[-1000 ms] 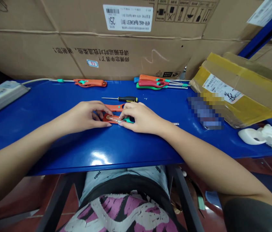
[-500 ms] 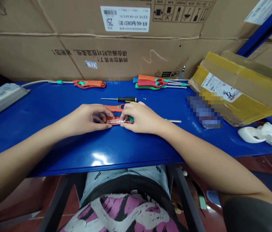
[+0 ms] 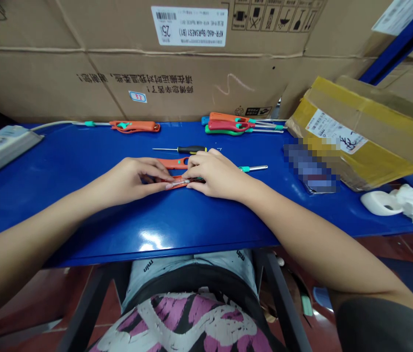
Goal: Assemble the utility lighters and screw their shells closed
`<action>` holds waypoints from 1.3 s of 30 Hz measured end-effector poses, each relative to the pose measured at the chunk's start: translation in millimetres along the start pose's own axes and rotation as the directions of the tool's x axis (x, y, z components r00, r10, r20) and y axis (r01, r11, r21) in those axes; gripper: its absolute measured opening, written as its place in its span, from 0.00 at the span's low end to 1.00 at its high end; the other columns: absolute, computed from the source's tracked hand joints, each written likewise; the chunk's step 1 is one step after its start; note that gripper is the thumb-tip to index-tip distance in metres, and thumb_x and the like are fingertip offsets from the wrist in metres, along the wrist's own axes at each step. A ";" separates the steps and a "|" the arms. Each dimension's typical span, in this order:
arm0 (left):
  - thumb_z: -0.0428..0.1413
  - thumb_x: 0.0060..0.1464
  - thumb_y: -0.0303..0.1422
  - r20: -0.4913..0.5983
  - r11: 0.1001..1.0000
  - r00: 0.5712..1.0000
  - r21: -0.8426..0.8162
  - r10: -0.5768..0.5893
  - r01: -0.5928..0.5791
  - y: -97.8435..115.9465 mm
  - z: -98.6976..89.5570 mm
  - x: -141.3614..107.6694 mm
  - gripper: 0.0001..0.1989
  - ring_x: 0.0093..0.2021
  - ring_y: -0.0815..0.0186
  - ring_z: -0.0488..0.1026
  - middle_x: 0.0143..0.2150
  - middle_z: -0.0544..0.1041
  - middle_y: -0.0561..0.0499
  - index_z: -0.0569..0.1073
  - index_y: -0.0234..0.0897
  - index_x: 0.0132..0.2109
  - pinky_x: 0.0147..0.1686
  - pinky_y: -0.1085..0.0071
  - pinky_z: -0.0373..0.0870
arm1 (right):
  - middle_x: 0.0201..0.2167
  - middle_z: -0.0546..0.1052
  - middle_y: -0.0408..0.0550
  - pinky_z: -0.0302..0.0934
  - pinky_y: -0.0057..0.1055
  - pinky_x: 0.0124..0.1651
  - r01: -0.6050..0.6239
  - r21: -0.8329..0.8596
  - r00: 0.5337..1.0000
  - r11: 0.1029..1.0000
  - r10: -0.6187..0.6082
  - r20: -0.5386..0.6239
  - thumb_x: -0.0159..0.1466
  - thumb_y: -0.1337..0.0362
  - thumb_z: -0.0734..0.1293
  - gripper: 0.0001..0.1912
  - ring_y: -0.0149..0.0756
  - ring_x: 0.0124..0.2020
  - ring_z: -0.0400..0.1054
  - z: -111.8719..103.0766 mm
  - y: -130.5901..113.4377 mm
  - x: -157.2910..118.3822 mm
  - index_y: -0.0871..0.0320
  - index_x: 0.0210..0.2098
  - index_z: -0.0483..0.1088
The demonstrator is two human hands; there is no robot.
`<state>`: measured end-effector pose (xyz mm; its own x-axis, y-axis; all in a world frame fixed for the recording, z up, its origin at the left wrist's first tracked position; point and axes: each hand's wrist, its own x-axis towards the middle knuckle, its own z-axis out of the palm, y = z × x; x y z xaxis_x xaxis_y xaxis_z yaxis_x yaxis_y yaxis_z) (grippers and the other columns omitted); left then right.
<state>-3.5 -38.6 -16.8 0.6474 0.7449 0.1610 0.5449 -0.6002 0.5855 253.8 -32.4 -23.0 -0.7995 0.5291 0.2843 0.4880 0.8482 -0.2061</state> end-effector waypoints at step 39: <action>0.60 0.62 0.33 -0.162 0.946 0.946 0.213 0.280 -0.244 11.3 13.7 -0.9 0.05 0.39 0.63 0.77 0.41 0.83 0.48 0.80 0.37 0.41 0.44 0.65 0.70 | 0.45 0.74 0.51 0.61 0.45 0.57 -0.157 0.281 0.987 0.947 0.137 0.088 0.63 0.67 0.68 0.10 0.45 0.50 0.69 -9.2 1.0 -3.6 0.56 0.43 0.77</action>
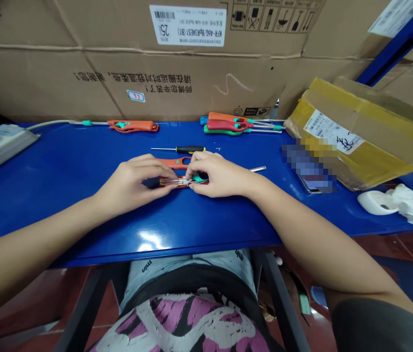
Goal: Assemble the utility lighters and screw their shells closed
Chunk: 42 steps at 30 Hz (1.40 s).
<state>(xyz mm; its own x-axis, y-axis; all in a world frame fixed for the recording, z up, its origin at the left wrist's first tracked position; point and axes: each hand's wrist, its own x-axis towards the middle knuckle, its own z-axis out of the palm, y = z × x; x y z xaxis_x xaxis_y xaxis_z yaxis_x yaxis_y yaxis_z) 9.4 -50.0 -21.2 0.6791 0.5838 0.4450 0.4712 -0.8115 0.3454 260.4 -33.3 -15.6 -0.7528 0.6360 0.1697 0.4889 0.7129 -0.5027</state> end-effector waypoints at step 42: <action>0.62 0.56 0.38 0.162 0.969 0.963 -0.088 -0.214 0.230 -0.6 -12.6 0.0 0.09 0.38 0.63 0.78 0.41 0.82 0.48 0.83 0.39 0.39 0.44 0.66 0.75 | 0.37 0.76 0.49 0.57 0.36 0.46 0.005 -0.044 0.999 0.999 -0.008 -0.052 0.70 0.62 0.64 0.10 0.38 0.40 0.68 14.9 -3.0 8.2 0.58 0.36 0.74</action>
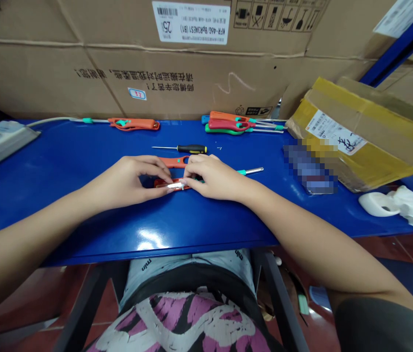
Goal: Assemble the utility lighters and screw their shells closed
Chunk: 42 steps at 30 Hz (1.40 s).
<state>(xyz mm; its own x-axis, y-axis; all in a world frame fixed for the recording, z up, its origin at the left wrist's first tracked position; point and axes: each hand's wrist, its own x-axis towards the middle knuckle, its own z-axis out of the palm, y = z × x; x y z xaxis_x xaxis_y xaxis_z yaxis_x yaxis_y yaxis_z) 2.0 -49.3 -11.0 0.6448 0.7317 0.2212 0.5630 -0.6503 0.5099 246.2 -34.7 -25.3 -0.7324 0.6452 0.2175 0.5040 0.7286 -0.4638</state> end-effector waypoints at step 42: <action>0.65 0.50 0.40 0.079 0.948 0.962 -0.165 -0.262 0.272 -6.6 -2.4 3.3 0.10 0.39 0.59 0.81 0.39 0.85 0.50 0.85 0.39 0.36 0.43 0.64 0.79 | 0.37 0.76 0.48 0.56 0.32 0.43 -0.092 -0.111 0.991 0.990 0.080 -0.111 0.68 0.63 0.69 0.06 0.37 0.39 0.69 -0.4 3.5 0.9 0.59 0.36 0.75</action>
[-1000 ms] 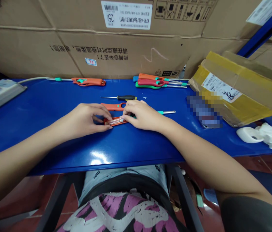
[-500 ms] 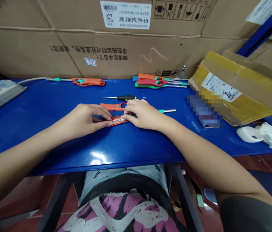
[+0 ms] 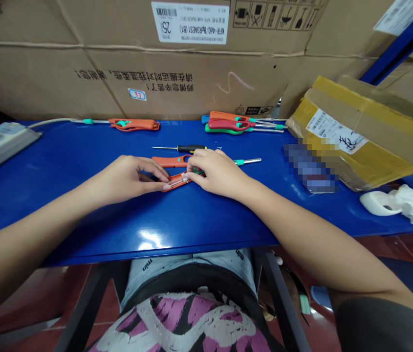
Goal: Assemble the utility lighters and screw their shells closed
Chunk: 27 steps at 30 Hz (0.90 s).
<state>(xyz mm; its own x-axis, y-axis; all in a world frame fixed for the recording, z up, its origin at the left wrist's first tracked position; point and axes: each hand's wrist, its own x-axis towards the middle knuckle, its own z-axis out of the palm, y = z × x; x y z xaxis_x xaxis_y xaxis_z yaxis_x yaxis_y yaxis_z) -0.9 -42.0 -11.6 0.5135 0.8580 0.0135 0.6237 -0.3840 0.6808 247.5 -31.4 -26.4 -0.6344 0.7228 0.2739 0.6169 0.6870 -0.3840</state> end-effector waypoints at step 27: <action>0.63 0.52 0.41 0.117 0.996 0.993 -0.086 0.028 -0.018 -2.8 2.1 3.9 0.12 0.38 0.62 0.80 0.40 0.85 0.50 0.85 0.39 0.39 0.38 0.69 0.73 | 0.40 0.76 0.49 0.60 0.36 0.46 -0.054 0.168 0.999 0.984 0.054 0.003 0.65 0.61 0.71 0.06 0.40 0.44 0.69 5.0 7.3 0.9 0.57 0.39 0.75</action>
<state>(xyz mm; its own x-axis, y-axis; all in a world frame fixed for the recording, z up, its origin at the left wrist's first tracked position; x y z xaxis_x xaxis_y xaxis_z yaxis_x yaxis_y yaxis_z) 0.6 -38.3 -15.0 0.5966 0.8008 -0.0533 0.5614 -0.3689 0.7408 249.1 -26.2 -33.4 -0.6018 0.7585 0.2499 0.5628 0.6248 -0.5412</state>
